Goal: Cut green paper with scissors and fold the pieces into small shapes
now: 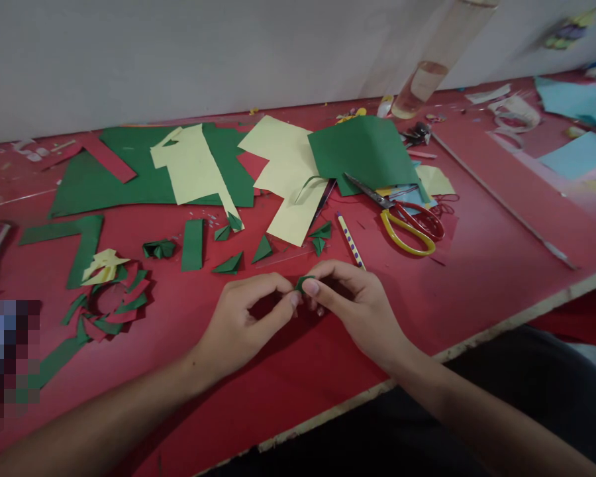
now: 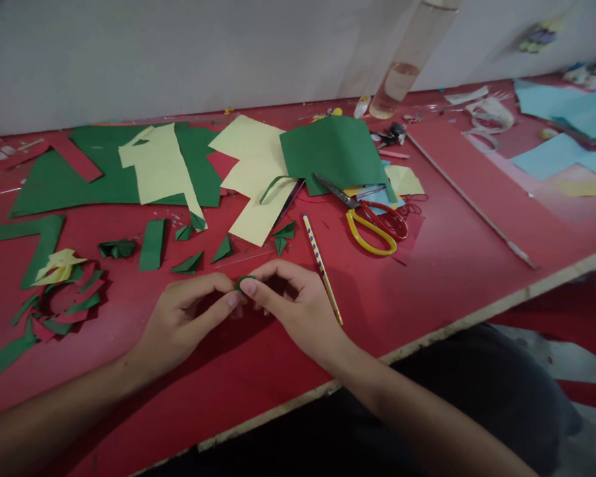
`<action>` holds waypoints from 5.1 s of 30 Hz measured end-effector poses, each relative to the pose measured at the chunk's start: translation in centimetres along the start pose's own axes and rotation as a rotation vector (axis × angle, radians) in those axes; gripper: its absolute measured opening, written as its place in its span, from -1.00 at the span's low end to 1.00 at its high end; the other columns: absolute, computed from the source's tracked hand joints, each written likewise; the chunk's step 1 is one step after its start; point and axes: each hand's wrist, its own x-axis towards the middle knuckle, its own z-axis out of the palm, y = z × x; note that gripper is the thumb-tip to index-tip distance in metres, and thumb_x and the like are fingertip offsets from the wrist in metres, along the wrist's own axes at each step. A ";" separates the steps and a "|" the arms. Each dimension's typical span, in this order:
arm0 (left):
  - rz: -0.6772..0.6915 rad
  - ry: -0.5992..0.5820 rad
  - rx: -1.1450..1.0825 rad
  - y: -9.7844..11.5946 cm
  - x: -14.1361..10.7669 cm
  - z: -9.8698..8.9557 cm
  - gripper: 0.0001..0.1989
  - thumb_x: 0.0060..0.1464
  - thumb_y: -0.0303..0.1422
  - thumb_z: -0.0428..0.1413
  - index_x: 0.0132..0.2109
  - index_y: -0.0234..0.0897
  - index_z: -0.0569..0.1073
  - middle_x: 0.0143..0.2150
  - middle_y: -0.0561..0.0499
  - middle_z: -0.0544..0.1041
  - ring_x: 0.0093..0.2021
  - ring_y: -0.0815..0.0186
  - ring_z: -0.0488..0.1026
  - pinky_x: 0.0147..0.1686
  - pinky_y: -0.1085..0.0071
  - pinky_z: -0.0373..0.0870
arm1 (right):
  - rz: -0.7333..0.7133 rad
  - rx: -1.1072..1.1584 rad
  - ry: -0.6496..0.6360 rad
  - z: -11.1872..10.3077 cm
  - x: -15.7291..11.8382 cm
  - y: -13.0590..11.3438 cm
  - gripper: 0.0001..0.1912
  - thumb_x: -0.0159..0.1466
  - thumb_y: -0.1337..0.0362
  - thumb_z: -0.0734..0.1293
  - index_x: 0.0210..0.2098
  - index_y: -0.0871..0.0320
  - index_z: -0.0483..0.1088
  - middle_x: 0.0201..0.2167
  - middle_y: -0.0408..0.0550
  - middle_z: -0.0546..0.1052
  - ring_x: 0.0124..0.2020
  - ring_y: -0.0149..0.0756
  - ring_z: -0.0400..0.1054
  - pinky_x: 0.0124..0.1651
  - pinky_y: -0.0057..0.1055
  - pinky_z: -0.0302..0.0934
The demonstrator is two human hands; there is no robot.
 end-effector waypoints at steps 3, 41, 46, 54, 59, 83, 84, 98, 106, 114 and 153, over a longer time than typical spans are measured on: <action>0.000 -0.002 0.012 0.0 0.0 0.0 -0.80 0.24 -0.43 0.10 -0.38 -0.28 0.47 -0.46 0.09 0.52 -0.44 0.42 0.43 -0.36 0.53 0.36 | -0.010 0.009 -0.007 0.0 0.0 0.1 -0.82 0.26 0.18 0.47 -0.41 0.13 0.50 -0.54 -0.21 0.49 -0.50 -0.45 0.36 -0.41 -0.50 0.29; 0.064 0.147 0.037 -0.3 -0.3 0.3 -0.92 0.25 -0.48 0.13 -0.23 -0.20 0.46 -0.34 0.15 0.58 -0.33 0.49 0.52 -0.28 0.62 0.43 | -0.228 -0.235 0.005 0.4 -0.6 0.2 -0.92 0.35 0.28 0.35 -0.31 0.08 0.44 -0.44 -0.19 0.49 -0.47 -0.42 0.35 -0.40 -0.46 0.28; 0.015 0.159 -0.028 -0.4 -0.4 0.6 -0.91 0.26 -0.47 0.14 -0.24 -0.19 0.45 -0.34 0.18 0.57 -0.33 0.53 0.52 -0.28 0.67 0.42 | -0.251 -0.195 0.013 0.4 -0.6 0.3 -0.94 0.34 0.31 0.36 -0.30 0.07 0.44 -0.42 -0.21 0.50 -0.46 -0.44 0.34 -0.40 -0.47 0.26; 0.009 0.174 0.014 -0.3 -0.2 0.7 -0.88 0.24 -0.49 0.12 -0.28 -0.21 0.42 -0.39 0.20 0.52 -0.38 0.55 0.47 -0.33 0.70 0.38 | -0.259 -0.193 0.015 0.5 -0.6 0.4 -0.92 0.35 0.36 0.35 -0.28 0.07 0.42 -0.39 -0.22 0.49 -0.39 -0.46 0.36 -0.35 -0.51 0.27; 0.061 0.157 0.106 -0.3 -0.3 0.8 -0.89 0.22 -0.51 0.11 -0.27 -0.22 0.41 -0.40 0.21 0.51 -0.41 0.57 0.46 -0.38 0.72 0.35 | -0.259 -0.223 -0.009 0.5 -0.7 0.5 -0.90 0.34 0.40 0.33 -0.30 0.08 0.39 -0.42 -0.25 0.45 -0.40 -0.48 0.35 -0.34 -0.55 0.27; 0.122 0.095 0.021 -1.0 -0.6 1.2 -0.82 0.31 -0.46 0.13 0.00 -0.14 0.37 -0.35 0.20 0.52 -0.32 0.56 0.56 -0.24 0.71 0.45 | -0.307 -0.142 0.123 0.4 -0.6 1.4 -0.85 0.31 0.34 0.44 -0.19 0.03 0.40 -0.38 -0.27 0.51 -0.42 -0.52 0.47 -0.38 -0.64 0.39; 0.122 0.094 0.001 -1.0 -0.5 1.1 -0.84 0.31 -0.47 0.13 -0.02 -0.15 0.37 -0.34 0.20 0.53 -0.32 0.56 0.56 -0.24 0.71 0.45 | -0.305 -0.170 0.121 0.3 -0.6 1.3 -0.84 0.31 0.32 0.44 -0.17 0.03 0.40 -0.36 -0.25 0.52 -0.41 -0.50 0.48 -0.37 -0.61 0.40; -0.154 0.326 -0.227 -0.7 0.9 -0.3 -0.94 0.23 -0.35 0.22 -0.18 -0.23 0.58 -0.39 0.09 0.64 -0.53 0.50 0.51 -0.49 0.64 0.50 | -0.698 -1.131 0.122 -6.4 5.6 0.5 -0.81 0.41 0.35 0.28 -0.13 0.20 0.56 -0.01 0.14 0.62 0.14 0.08 0.37 0.19 0.10 0.27; -0.157 0.210 -0.229 -0.9 0.7 -0.3 -0.66 0.30 -0.26 0.15 0.18 -0.10 0.52 0.30 -0.11 0.44 -0.34 0.38 0.62 -0.50 0.52 0.60 | -0.624 -0.882 0.138 -5.3 4.2 -0.6 -0.80 0.38 0.42 0.31 -0.10 0.17 0.57 -0.08 0.10 0.63 0.01 -0.12 0.50 0.12 -0.11 0.38; 0.107 0.172 0.033 -1.4 0.7 -0.6 -0.77 0.26 -0.41 0.17 0.04 -0.13 0.59 0.13 -0.09 0.54 -0.21 0.34 0.56 -0.26 0.43 0.58 | -0.456 -0.483 -0.122 -3.1 1.1 -2.4 -0.74 0.35 0.42 0.35 -0.08 -0.01 0.60 -0.10 -0.05 0.62 -0.03 -0.21 0.52 0.05 -0.24 0.44; 0.020 0.104 -0.190 -1.3 0.5 -0.7 -0.77 0.21 -0.49 0.20 -0.05 -0.11 0.64 -0.09 -0.01 0.60 -0.06 0.35 0.54 -0.06 0.52 0.52 | -0.844 -0.796 -0.143 -2.7 0.9 -0.1 -0.71 0.38 0.47 0.29 -0.08 0.01 0.56 -0.23 -0.04 0.67 -0.19 -0.27 0.58 -0.12 -0.36 0.50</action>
